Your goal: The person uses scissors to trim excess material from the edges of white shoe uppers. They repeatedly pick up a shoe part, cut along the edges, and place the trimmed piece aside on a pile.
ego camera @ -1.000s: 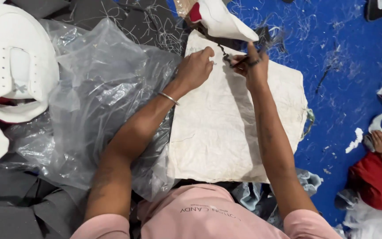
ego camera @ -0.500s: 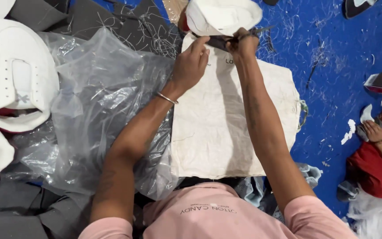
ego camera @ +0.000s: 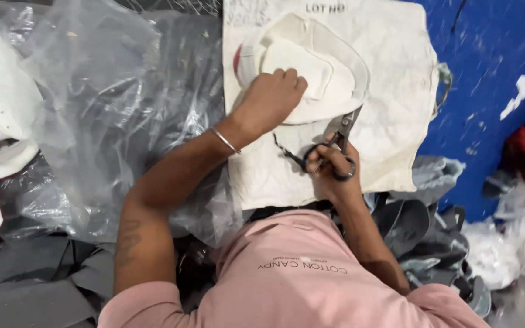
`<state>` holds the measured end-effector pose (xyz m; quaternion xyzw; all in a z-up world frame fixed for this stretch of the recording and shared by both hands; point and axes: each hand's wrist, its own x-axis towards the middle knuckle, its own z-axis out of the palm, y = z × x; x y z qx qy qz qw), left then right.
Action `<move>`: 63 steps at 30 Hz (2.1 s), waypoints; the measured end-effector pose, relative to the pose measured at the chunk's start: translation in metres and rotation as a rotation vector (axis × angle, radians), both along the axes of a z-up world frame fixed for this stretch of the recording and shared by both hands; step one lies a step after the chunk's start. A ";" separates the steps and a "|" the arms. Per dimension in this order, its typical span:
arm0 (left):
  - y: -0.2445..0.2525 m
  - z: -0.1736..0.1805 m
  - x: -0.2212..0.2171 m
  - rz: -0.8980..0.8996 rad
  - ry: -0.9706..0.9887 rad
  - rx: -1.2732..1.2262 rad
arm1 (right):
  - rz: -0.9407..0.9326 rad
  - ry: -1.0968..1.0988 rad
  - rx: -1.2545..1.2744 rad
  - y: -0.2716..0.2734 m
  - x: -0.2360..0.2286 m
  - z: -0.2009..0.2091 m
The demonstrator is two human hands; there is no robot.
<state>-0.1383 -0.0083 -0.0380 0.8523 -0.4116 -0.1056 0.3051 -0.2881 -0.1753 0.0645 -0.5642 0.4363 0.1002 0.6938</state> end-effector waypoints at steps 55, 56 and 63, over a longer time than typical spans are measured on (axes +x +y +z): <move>0.054 0.035 0.048 0.480 -0.064 -0.792 | 0.364 -0.441 0.473 -0.125 -0.039 -0.005; 0.055 0.035 0.047 0.545 0.177 -0.976 | 0.337 -0.429 0.433 -0.125 -0.034 -0.005; 0.030 0.008 0.043 0.382 0.831 -1.261 | 0.297 -0.381 0.117 -0.087 -0.002 0.007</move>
